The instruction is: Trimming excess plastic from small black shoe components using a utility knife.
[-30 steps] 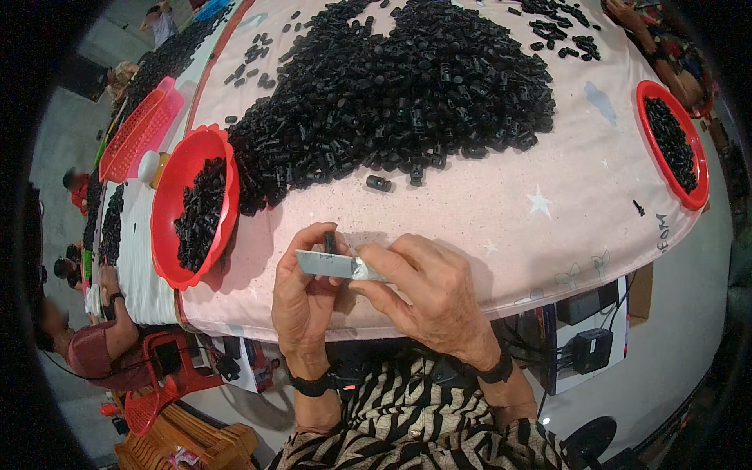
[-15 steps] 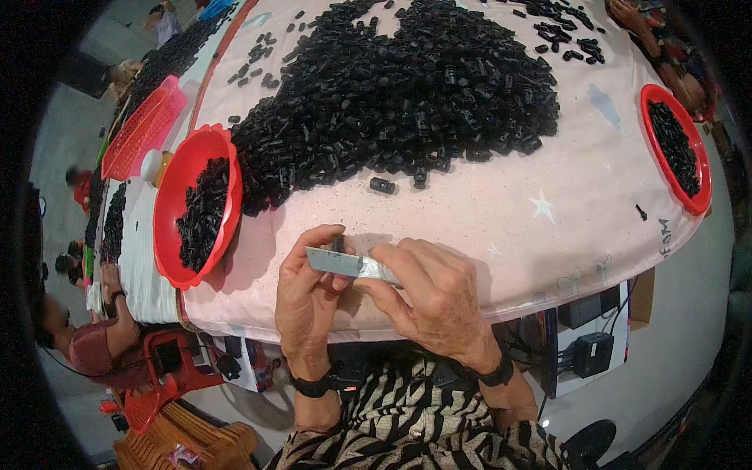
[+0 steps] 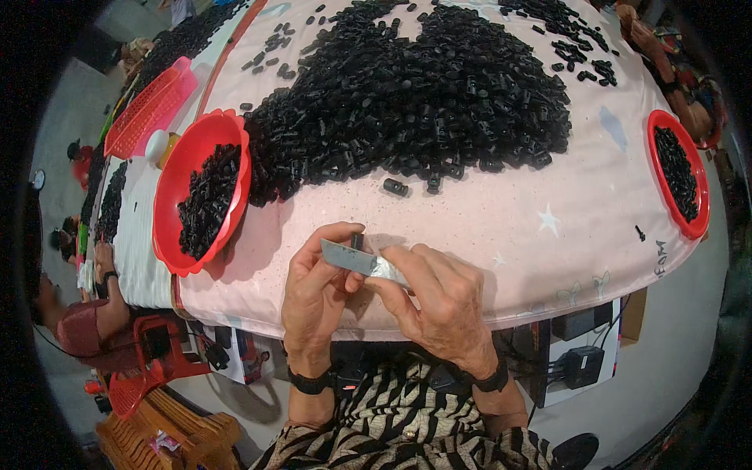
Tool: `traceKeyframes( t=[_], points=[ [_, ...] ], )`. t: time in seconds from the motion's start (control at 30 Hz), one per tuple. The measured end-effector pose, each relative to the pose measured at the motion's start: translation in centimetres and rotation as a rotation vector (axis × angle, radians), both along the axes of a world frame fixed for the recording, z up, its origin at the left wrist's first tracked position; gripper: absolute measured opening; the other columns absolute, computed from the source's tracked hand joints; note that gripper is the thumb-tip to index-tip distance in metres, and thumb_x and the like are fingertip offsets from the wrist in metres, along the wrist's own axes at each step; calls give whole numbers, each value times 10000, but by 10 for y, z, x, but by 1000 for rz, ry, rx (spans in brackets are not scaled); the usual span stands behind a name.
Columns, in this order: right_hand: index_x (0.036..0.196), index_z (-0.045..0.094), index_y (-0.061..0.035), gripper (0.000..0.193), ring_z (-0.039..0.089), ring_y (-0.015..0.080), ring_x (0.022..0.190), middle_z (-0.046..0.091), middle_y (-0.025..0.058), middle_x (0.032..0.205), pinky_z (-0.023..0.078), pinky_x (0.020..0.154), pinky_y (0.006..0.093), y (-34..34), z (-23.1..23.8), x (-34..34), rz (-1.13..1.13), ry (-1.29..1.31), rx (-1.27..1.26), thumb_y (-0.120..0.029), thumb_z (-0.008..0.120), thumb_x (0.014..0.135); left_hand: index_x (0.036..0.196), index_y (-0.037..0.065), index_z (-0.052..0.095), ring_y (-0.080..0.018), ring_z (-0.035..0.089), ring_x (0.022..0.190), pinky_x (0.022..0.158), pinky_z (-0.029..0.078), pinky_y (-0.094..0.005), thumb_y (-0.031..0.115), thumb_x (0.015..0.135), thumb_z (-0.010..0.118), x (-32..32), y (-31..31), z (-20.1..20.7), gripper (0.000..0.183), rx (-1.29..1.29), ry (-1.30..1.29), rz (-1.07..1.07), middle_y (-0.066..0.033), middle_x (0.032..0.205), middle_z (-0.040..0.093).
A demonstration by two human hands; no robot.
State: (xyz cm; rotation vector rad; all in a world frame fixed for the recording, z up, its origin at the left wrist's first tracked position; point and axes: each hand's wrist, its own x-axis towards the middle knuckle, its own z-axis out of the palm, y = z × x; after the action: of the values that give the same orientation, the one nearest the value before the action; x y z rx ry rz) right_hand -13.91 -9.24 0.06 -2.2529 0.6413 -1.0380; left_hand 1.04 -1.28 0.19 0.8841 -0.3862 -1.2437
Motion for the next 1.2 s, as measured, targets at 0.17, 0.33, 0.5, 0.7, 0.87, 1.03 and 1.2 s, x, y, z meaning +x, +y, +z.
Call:
traceKeyframes(
  t=[0.17,0.33,0.5,0.7,0.87,1.03,1.2],
  points=[
    [976,619,-1,250,548,222,512,545,85,651,418,460,334,1,2,1,18,15,5,-133,730,795,1199,-60,556,-100,548,700,656,456,-215,9,918,506,1,0,-3,294,-18,6,8,-77,844,620],
    [977,618,-6,240,545,218,511,542,79,653,413,458,330,1,2,1,12,17,23,-133,723,802,1193,-58,560,-99,544,697,642,449,-216,13,923,507,1,0,-2,284,-6,0,-11,-72,831,612],
    [970,619,-7,235,544,211,505,547,75,649,410,451,328,2,0,2,-5,11,21,-133,722,802,1172,-56,564,-98,533,684,614,436,-208,22,905,515,-1,-1,-3,282,5,-18,1,-79,864,616],
    [957,616,-1,234,573,207,525,579,84,678,437,461,324,1,3,-1,7,4,17,-136,724,799,1166,-54,556,-92,522,665,580,415,-196,20,886,515,-1,0,-1,292,17,-9,12,-78,896,617],
    [957,616,4,233,595,218,546,591,92,697,458,475,330,-1,3,-2,11,7,-15,-140,718,805,1170,-58,559,-105,524,683,615,431,-223,14,907,503,-2,-1,-1,279,11,-8,23,-69,818,599],
    [956,612,8,232,596,220,553,584,97,694,466,479,330,1,3,-2,-6,27,-18,-147,713,814,1170,-57,558,-105,531,688,617,435,-214,51,922,542,-3,0,-2,271,-18,4,34,-70,850,607],
    [958,610,10,245,592,216,550,571,90,687,464,474,330,1,3,-2,-7,30,-37,-155,717,813,1188,-62,530,-85,526,675,571,417,-175,70,893,583,-3,-1,-3,327,0,-19,49,-85,947,611]
  ],
)
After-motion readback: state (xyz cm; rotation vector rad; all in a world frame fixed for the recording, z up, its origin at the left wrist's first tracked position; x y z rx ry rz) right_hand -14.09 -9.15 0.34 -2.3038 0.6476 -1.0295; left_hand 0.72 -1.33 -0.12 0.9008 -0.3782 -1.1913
